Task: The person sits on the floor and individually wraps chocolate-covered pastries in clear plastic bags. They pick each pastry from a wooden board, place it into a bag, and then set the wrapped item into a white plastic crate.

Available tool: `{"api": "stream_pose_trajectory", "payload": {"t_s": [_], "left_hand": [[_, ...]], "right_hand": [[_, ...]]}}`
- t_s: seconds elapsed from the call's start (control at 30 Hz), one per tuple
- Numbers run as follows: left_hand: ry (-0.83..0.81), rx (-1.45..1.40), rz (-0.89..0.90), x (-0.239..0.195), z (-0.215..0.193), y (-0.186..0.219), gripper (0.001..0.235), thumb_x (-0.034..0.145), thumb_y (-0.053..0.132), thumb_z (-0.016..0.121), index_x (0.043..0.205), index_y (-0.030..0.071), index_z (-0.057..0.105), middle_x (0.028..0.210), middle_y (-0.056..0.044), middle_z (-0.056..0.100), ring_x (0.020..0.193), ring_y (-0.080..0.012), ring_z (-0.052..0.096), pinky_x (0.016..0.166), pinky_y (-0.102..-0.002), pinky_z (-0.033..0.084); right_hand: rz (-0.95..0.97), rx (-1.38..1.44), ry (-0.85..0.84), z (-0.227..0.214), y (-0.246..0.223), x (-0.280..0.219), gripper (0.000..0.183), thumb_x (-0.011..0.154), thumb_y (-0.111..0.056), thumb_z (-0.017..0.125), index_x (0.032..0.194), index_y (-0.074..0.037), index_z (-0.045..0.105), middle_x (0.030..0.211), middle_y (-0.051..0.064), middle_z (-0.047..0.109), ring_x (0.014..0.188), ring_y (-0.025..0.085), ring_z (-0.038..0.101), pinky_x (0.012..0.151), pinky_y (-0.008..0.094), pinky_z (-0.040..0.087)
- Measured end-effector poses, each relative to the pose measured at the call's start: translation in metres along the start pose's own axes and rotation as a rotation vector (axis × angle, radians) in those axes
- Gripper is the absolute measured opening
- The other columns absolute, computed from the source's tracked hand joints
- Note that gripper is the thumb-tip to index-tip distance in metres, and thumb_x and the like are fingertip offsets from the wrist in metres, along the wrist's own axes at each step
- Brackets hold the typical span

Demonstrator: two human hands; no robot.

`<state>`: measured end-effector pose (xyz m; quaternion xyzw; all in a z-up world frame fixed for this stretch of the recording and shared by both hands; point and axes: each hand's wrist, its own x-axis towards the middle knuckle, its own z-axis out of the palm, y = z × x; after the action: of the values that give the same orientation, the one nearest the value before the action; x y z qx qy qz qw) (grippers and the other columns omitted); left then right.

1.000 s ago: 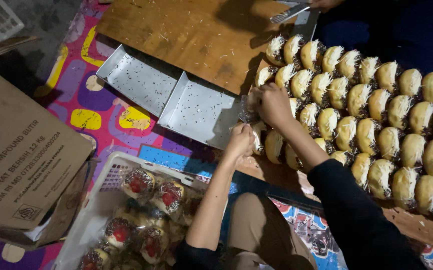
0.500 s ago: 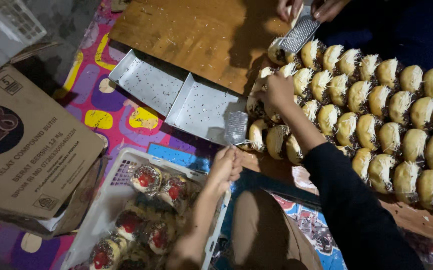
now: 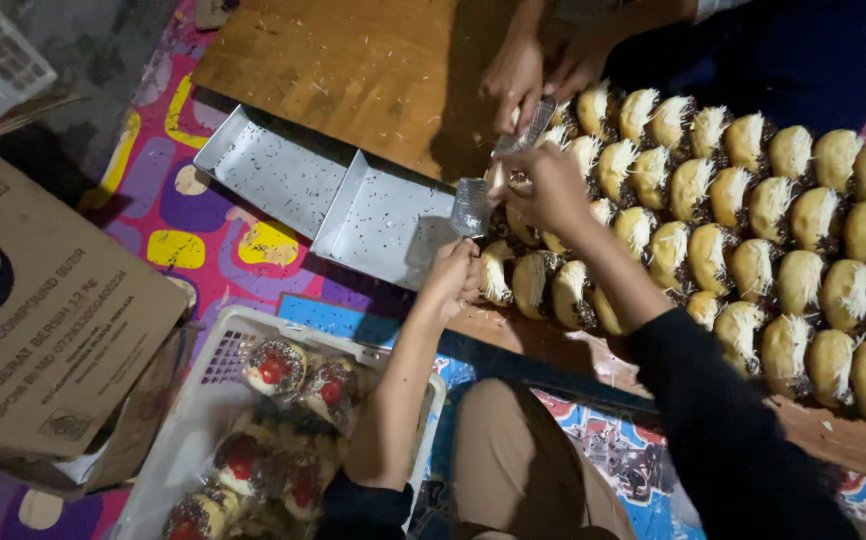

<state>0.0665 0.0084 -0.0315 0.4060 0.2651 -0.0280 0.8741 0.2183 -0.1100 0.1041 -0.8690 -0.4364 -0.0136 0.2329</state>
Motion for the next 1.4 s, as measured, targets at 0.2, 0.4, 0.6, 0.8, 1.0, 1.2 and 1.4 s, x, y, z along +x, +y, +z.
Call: {"api": "stream_pose_trajectory", "payload": {"t_s": [0.2, 0.4, 0.6, 0.8, 1.0, 1.2, 1.4], "left_hand": [[0.081, 0.046, -0.024, 0.020, 0.006, -0.008, 0.018, 0.107, 0.023, 0.038, 0.092, 0.014, 0.044, 0.054, 0.003, 0.032, 0.036, -0.0082, 0.026, 0.032, -0.029, 0.015], [0.031, 0.111, 0.031, 0.016, 0.006, -0.010, 0.024, 0.106, 0.016, 0.038, 0.082, 0.014, 0.041, 0.053, 0.004, 0.030, 0.035, -0.0072, 0.024, 0.030, -0.030, 0.013], [-0.055, 0.032, 0.014, 0.009, 0.003, -0.009, 0.025, 0.106, 0.017, 0.040, 0.081, 0.013, 0.046, 0.053, 0.003, 0.033, 0.036, -0.0077, 0.027, 0.030, -0.028, 0.015], [0.087, 0.062, -0.119, -0.061, 0.009, 0.022, 0.021, 0.108, 0.026, 0.044, 0.094, 0.012, 0.050, 0.058, 0.004, 0.037, 0.039, -0.0061, 0.029, 0.032, -0.025, 0.018], [0.090, 0.022, 0.038, -0.222, 0.008, 0.074, 0.023, 0.108, 0.030, 0.047, 0.101, 0.009, 0.054, 0.062, 0.004, 0.040, 0.041, -0.0050, 0.032, 0.031, -0.023, 0.021], [0.308, 0.042, -0.039, -0.300, 0.069, -0.013, 0.019, 0.102, 0.033, 0.051, 0.097, 0.015, 0.056, 0.063, 0.006, 0.046, 0.040, -0.0025, 0.028, 0.032, -0.020, 0.016], [0.137, 0.110, -0.171, -0.276, 0.135, -0.225, 0.025, 0.107, 0.035, 0.049, 0.091, 0.016, 0.052, 0.060, 0.007, 0.036, 0.041, -0.0026, 0.029, 0.035, -0.021, 0.017]], "right_hand": [[-0.168, -0.228, 0.203, 0.059, -0.003, -0.018, 0.052, 0.072, -0.026, 0.082, 0.120, -0.009, 0.075, 0.109, 0.009, 0.074, 0.109, 0.028, 0.060, 0.092, 0.044, 0.045], [0.018, -0.258, 0.149, 0.087, 0.008, -0.009, 0.036, 0.077, -0.027, 0.081, 0.110, -0.012, 0.076, 0.100, 0.005, 0.073, 0.105, 0.027, 0.062, 0.083, 0.045, 0.042], [0.103, -0.309, 0.127, 0.099, 0.022, 0.010, 0.029, 0.075, -0.035, 0.083, 0.094, -0.014, 0.077, 0.093, 0.004, 0.073, 0.104, 0.026, 0.062, 0.085, 0.049, 0.040], [0.206, -0.321, -0.009, 0.081, 0.011, 0.020, 0.039, 0.073, -0.047, 0.086, 0.091, -0.012, 0.078, 0.088, 0.008, 0.074, 0.106, 0.027, 0.062, 0.088, 0.048, 0.040], [0.181, 0.246, 0.300, -0.011, -0.002, -0.017, 0.050, 0.082, -0.032, 0.087, 0.125, -0.010, 0.075, 0.103, 0.012, 0.074, 0.100, 0.025, 0.064, 0.090, 0.045, 0.047], [0.445, 1.248, 0.496, -0.055, 0.015, -0.229, 0.037, 0.095, -0.016, 0.066, 0.127, 0.003, 0.068, 0.106, 0.006, 0.068, 0.092, 0.009, 0.066, 0.075, 0.020, 0.054], [0.857, 1.561, 0.572, -0.010, -0.010, -0.456, 0.041, 0.090, -0.011, 0.070, 0.129, -0.002, 0.063, 0.106, 0.003, 0.073, 0.089, 0.010, 0.066, 0.078, 0.023, 0.053]]}}
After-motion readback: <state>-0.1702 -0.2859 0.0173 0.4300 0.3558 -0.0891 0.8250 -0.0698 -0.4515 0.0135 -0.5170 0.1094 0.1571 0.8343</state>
